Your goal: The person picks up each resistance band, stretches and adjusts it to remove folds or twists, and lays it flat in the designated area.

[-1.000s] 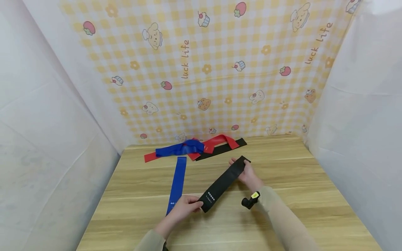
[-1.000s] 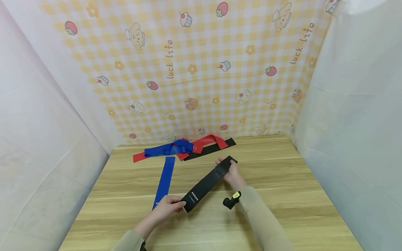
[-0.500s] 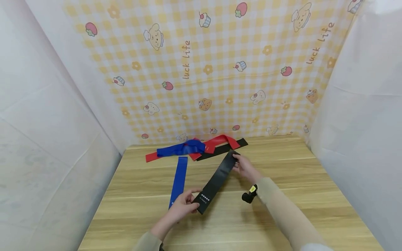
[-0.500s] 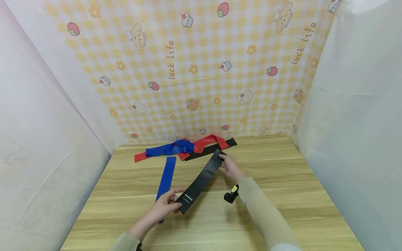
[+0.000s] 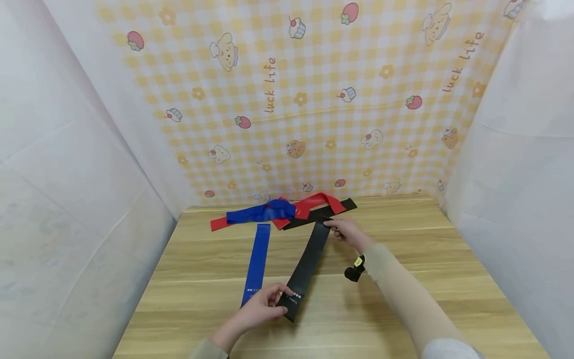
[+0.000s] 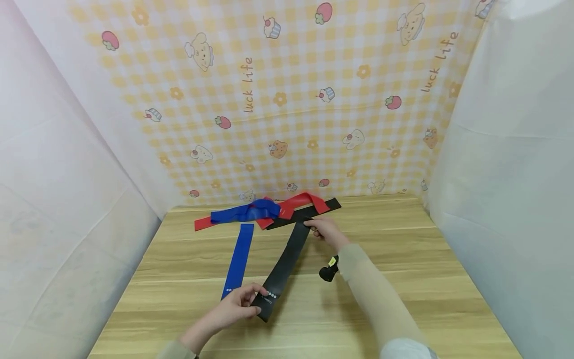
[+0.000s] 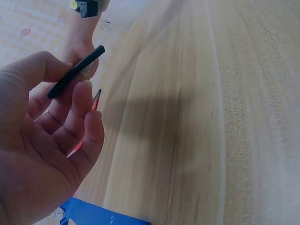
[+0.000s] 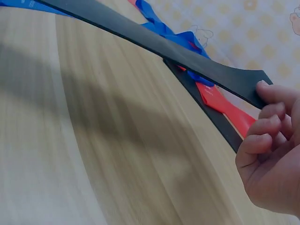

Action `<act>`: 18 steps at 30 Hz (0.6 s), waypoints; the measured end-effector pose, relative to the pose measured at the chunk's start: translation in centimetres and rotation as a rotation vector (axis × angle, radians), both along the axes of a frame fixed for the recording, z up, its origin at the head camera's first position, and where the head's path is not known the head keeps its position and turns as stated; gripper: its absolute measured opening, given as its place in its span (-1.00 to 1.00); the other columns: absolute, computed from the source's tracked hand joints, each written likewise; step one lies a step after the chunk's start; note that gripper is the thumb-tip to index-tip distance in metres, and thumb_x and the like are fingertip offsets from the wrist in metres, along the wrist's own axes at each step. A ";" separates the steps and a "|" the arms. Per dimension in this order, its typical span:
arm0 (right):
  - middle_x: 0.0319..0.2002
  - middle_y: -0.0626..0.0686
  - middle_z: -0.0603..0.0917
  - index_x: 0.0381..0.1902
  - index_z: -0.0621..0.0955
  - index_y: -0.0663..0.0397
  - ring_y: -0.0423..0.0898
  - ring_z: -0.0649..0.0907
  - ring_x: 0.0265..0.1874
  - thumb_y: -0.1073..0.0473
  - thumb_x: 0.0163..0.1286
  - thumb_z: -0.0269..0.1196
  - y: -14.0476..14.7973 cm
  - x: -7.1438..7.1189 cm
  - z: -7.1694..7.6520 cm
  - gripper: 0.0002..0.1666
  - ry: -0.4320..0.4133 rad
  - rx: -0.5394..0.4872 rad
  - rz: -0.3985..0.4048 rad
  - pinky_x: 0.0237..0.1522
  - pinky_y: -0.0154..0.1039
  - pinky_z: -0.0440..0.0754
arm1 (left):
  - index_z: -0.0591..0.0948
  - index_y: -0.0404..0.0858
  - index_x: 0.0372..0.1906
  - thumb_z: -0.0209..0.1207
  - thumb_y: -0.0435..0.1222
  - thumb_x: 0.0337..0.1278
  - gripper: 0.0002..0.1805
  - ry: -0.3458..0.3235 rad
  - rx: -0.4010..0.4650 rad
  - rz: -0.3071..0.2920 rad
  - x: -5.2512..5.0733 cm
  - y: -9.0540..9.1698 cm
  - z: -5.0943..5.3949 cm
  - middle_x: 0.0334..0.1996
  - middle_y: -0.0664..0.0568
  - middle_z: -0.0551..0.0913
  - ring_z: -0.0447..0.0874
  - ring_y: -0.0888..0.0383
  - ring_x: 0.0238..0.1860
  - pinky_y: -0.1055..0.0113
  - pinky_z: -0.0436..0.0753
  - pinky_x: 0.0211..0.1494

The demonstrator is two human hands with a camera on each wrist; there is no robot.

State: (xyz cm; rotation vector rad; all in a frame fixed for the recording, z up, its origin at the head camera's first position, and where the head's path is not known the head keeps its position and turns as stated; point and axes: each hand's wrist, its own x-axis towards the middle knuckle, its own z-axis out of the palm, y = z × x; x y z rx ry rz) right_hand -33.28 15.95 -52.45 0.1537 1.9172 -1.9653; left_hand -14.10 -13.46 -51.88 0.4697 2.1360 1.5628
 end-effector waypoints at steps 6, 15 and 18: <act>-0.58 -0.07 0.48 -0.45 0.53 0.08 -0.22 0.41 -0.66 0.17 0.41 0.20 -1.4 -0.3 -0.2 -0.79 -0.043 0.019 0.009 -0.55 -0.35 0.31 | 0.60 -0.25 -0.04 0.30 -0.41 0.09 -0.71 -0.026 0.029 -0.016 0.4 -0.2 -0.5 -0.56 0.10 0.41 0.52 0.13 -0.57 0.39 0.56 -0.46; -0.54 -0.01 0.48 -0.43 0.54 0.13 -0.15 0.43 -0.64 0.15 0.36 0.24 -4.0 -0.7 -0.9 -0.79 -0.056 0.069 -0.008 -0.49 -0.28 0.43 | 0.64 -0.28 -0.18 0.30 -0.41 0.08 -0.83 -0.046 0.053 -0.035 0.9 -0.8 -1.3 -0.60 0.14 0.43 0.51 0.22 -0.58 0.39 0.58 -0.44; -0.53 -0.02 0.44 -0.44 0.53 0.12 -0.12 0.41 -0.63 0.16 0.35 0.25 -4.8 -0.7 -1.3 -0.80 -0.046 0.111 0.002 -0.47 -0.25 0.44 | 0.66 -0.28 -0.22 0.30 -0.40 0.08 -0.86 -0.093 0.066 -0.049 1.2 -0.8 -1.5 -0.60 0.12 0.47 0.49 0.19 -0.56 0.44 0.53 -0.44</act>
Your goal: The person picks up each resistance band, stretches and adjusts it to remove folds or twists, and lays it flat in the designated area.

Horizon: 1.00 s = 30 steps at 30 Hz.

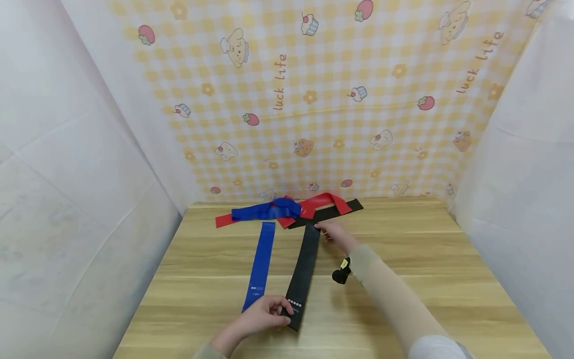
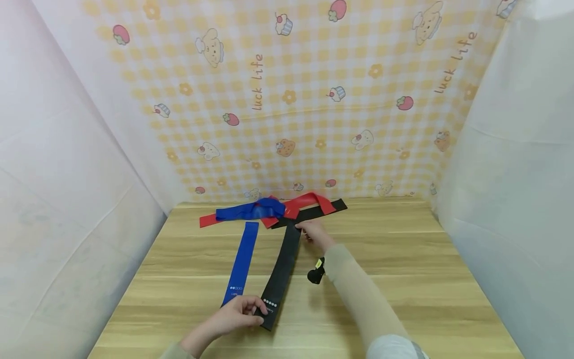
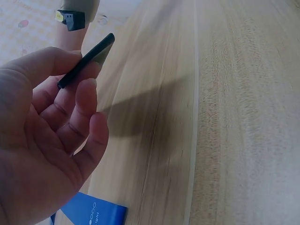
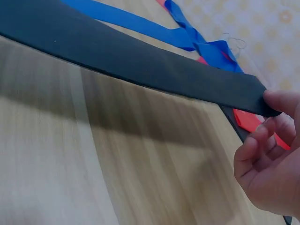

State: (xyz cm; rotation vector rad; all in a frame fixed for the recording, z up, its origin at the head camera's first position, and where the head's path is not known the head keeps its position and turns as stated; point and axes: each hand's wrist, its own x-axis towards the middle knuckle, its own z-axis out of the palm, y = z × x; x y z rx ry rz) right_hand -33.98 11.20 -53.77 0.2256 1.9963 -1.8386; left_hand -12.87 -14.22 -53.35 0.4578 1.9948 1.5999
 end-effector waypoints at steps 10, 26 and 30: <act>-0.53 -0.02 0.58 -0.25 0.63 0.26 -0.15 0.55 -0.58 0.25 0.36 0.22 -3.1 -0.3 -1.9 -0.86 -0.013 0.025 0.020 -0.40 -0.25 0.65 | 0.67 -0.29 -0.24 0.30 -0.40 0.08 -0.88 -0.030 -0.012 0.007 0.4 -0.5 -0.4 -0.59 0.12 0.49 0.41 0.26 -0.58 0.50 0.39 -0.49; -0.35 0.01 0.63 -0.17 0.69 0.32 -0.14 0.50 -0.43 0.25 0.30 0.28 -7.9 -1.3 -2.9 -0.78 0.091 0.137 0.049 -0.38 -0.32 0.52 | 0.66 -0.32 -0.26 0.28 -0.40 0.10 -0.90 -0.070 0.012 0.042 0.7 -1.4 -0.7 -0.59 0.11 0.52 0.43 0.27 -0.59 0.51 0.40 -0.53; -0.15 0.08 0.66 -0.08 0.70 0.29 -0.10 0.50 -0.31 0.22 0.30 0.30 -8.6 -1.8 -2.8 -0.71 0.150 0.239 0.086 -0.31 -0.31 0.47 | 0.66 -0.32 -0.27 0.28 -0.40 0.10 -0.90 -0.060 0.008 0.059 0.6 -1.5 -0.9 -0.60 0.12 0.52 0.45 0.28 -0.59 0.51 0.42 -0.52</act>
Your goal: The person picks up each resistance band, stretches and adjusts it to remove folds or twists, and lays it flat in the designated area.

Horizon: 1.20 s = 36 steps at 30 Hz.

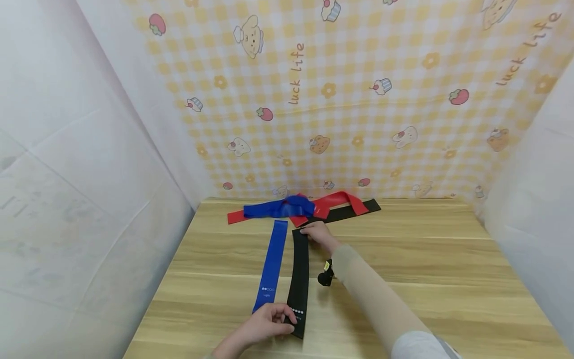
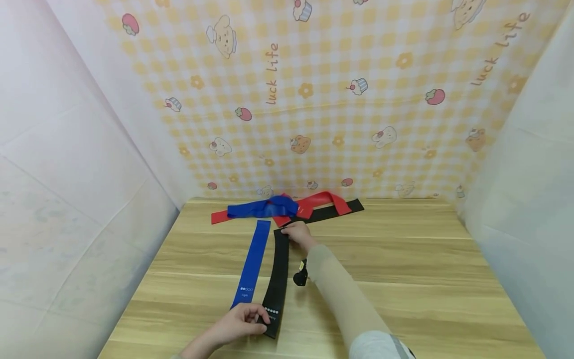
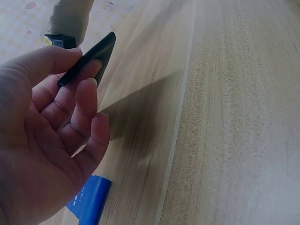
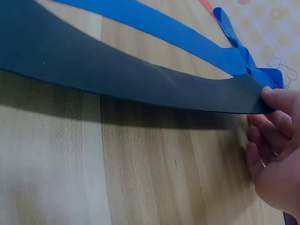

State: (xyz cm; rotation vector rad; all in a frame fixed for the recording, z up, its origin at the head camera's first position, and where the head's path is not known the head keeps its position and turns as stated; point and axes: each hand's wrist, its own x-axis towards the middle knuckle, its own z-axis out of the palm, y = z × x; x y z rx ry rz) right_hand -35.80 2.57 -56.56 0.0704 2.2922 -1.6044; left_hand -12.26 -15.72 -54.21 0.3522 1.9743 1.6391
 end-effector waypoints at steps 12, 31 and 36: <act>0.05 0.17 0.65 -0.02 0.69 0.26 0.00 0.57 -0.02 0.20 0.28 0.31 -0.6 -0.8 -0.2 -0.66 0.092 0.085 0.063 0.07 -0.10 0.52 | 0.65 -0.32 -0.26 0.27 -0.39 0.12 -0.90 0.001 0.009 0.026 -0.5 0.2 -0.7 -0.61 0.12 0.50 0.48 0.22 -0.60 0.50 0.45 -0.53; 0.18 0.16 0.58 0.15 0.59 0.26 0.05 0.45 0.26 0.15 0.34 0.28 -1.1 -2.2 -0.1 -0.54 0.071 0.086 0.111 0.27 -0.06 0.37 | 0.67 -0.30 -0.26 0.29 -0.38 0.11 -0.90 -0.035 0.001 0.107 -1.0 0.3 -1.3 -0.62 0.11 0.49 0.52 0.17 -0.59 0.43 0.54 -0.52; 0.17 0.18 0.58 0.12 0.60 0.29 0.07 0.46 0.24 0.16 0.34 0.28 -1.0 -2.4 0.0 -0.55 0.089 0.095 0.118 0.25 -0.07 0.40 | 0.67 -0.31 -0.25 0.29 -0.38 0.11 -0.89 -0.051 -0.012 0.134 -1.0 0.3 -1.5 -0.63 0.11 0.49 0.51 0.17 -0.60 0.43 0.53 -0.51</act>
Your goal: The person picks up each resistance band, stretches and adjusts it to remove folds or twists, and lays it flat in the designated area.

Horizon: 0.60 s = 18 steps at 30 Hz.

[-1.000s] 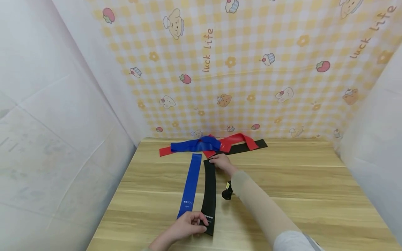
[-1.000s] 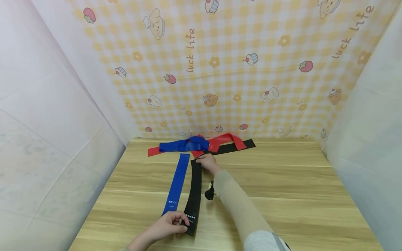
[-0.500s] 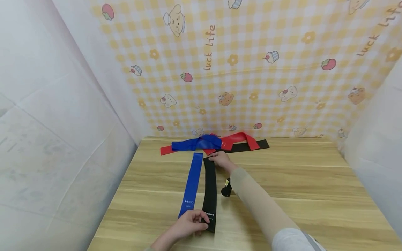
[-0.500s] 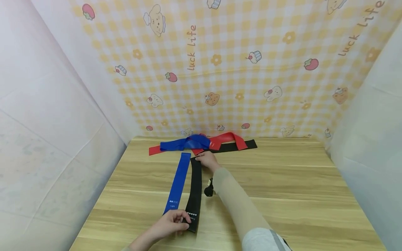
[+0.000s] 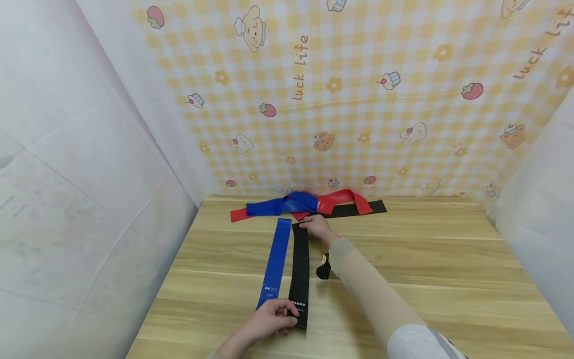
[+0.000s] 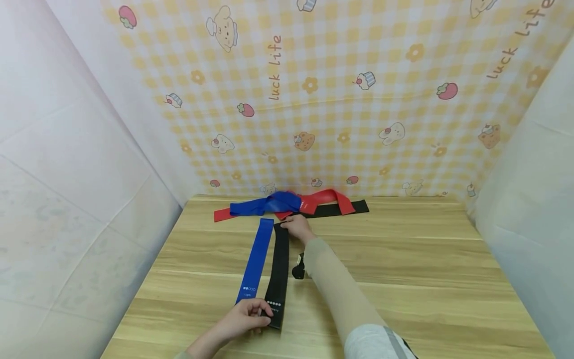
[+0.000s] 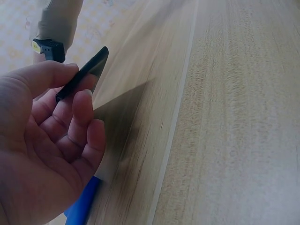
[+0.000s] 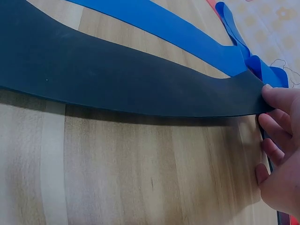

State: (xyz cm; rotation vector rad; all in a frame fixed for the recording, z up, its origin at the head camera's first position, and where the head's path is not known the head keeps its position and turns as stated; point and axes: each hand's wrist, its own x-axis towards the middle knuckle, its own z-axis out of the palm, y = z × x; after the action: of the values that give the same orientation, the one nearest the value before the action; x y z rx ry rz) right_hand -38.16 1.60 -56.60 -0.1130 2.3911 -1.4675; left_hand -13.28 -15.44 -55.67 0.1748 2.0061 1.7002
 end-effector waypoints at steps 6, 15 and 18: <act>0.20 0.18 0.55 0.14 0.59 0.29 0.08 0.44 0.26 0.15 0.36 0.26 0.3 -0.1 0.1 -0.55 0.007 0.016 0.016 0.23 -0.06 0.41 | 0.66 -0.38 -0.24 0.28 -0.40 0.12 -0.87 -0.015 -0.012 0.020 -0.1 0.0 -0.1 -0.63 0.10 0.50 0.47 0.21 -0.60 0.42 0.54 -0.50; 0.22 0.20 0.53 0.14 0.60 0.26 0.07 0.47 0.23 0.15 0.36 0.27 0.4 -0.3 0.1 -0.55 0.008 0.022 0.028 0.20 -0.04 0.45 | 0.66 -0.38 -0.26 0.29 -0.41 0.10 -0.89 -0.017 -0.064 0.041 -0.1 -0.3 -0.5 -0.66 0.11 0.48 0.44 0.23 -0.62 0.41 0.56 -0.50; 0.20 0.19 0.55 0.11 0.62 0.26 0.08 0.50 0.19 0.14 0.33 0.30 0.5 -0.6 -0.2 -0.55 0.020 0.029 0.043 0.14 -0.05 0.50 | 0.67 -0.35 -0.28 0.30 -0.40 0.08 -0.89 -0.016 -0.085 0.041 0.0 -0.4 -0.5 -0.68 0.11 0.48 0.46 0.23 -0.63 0.43 0.54 -0.52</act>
State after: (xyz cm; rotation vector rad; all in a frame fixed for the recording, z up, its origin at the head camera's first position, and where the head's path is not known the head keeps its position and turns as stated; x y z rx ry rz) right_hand -38.77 2.08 -56.81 -0.1716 2.4098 -1.4180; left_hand -13.29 -15.82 -56.19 0.0905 2.0788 1.6326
